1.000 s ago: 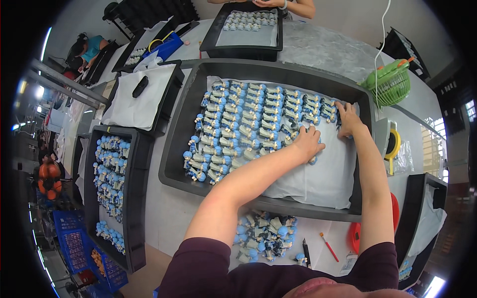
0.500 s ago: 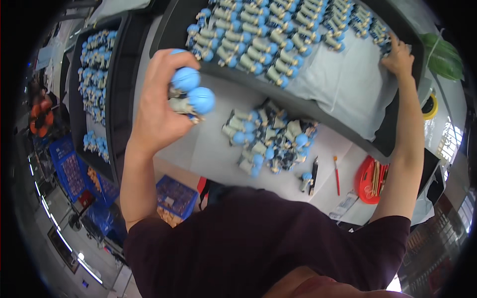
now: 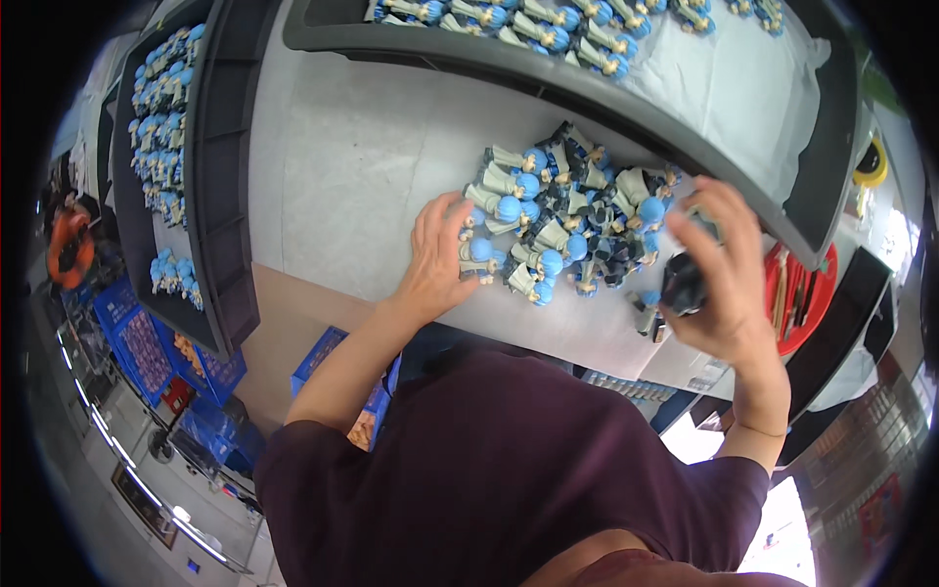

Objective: The person assembles small blue and white figurines by hand at a workbench. They pick up individual figurines, attach a small red component to the head, and place the completed items into a blue tray. The process is repeated for multiple units.

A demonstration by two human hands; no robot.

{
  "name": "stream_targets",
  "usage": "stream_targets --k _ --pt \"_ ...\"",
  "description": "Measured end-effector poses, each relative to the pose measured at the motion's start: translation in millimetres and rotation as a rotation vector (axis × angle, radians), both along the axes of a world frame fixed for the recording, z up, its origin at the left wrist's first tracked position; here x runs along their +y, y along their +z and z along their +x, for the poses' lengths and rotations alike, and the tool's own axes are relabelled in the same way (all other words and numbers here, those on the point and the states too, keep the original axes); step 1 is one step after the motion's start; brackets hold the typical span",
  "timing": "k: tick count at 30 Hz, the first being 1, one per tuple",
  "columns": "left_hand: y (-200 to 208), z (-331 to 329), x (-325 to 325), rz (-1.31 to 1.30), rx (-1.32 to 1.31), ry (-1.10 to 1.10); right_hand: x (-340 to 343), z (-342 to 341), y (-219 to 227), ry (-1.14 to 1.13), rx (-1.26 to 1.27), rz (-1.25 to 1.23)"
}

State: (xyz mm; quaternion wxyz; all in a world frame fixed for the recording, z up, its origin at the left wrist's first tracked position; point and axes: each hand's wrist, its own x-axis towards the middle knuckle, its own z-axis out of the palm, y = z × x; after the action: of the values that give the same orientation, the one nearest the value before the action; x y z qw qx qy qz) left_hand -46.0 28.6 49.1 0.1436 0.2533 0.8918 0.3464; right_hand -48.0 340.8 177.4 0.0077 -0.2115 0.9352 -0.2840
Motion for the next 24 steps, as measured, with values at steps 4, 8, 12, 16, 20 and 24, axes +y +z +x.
stream_targets --k 4,8,12,16,20,24 --pt "-23 -1 -17 0.187 0.085 -0.081 -43 44 -39 0.032 0.034 0.041" --pt "-29 13 -26 0.230 0.215 -0.116 -74 44 -55 -0.020 0.197 0.042" --pt "-25 45 -51 0.250 0.143 -0.069 -105 23 -76 -0.041 0.232 0.069" --pt "-32 75 -63 0.364 0.166 -0.134 -128 15 -92 -0.065 0.065 0.337" --pt "-52 77 -68 0.515 0.394 -0.132 -156 24 -70 -0.302 -0.040 0.580" --pt "-55 78 -70 0.574 0.402 -0.113 -155 45 -75 -0.428 0.064 0.448"
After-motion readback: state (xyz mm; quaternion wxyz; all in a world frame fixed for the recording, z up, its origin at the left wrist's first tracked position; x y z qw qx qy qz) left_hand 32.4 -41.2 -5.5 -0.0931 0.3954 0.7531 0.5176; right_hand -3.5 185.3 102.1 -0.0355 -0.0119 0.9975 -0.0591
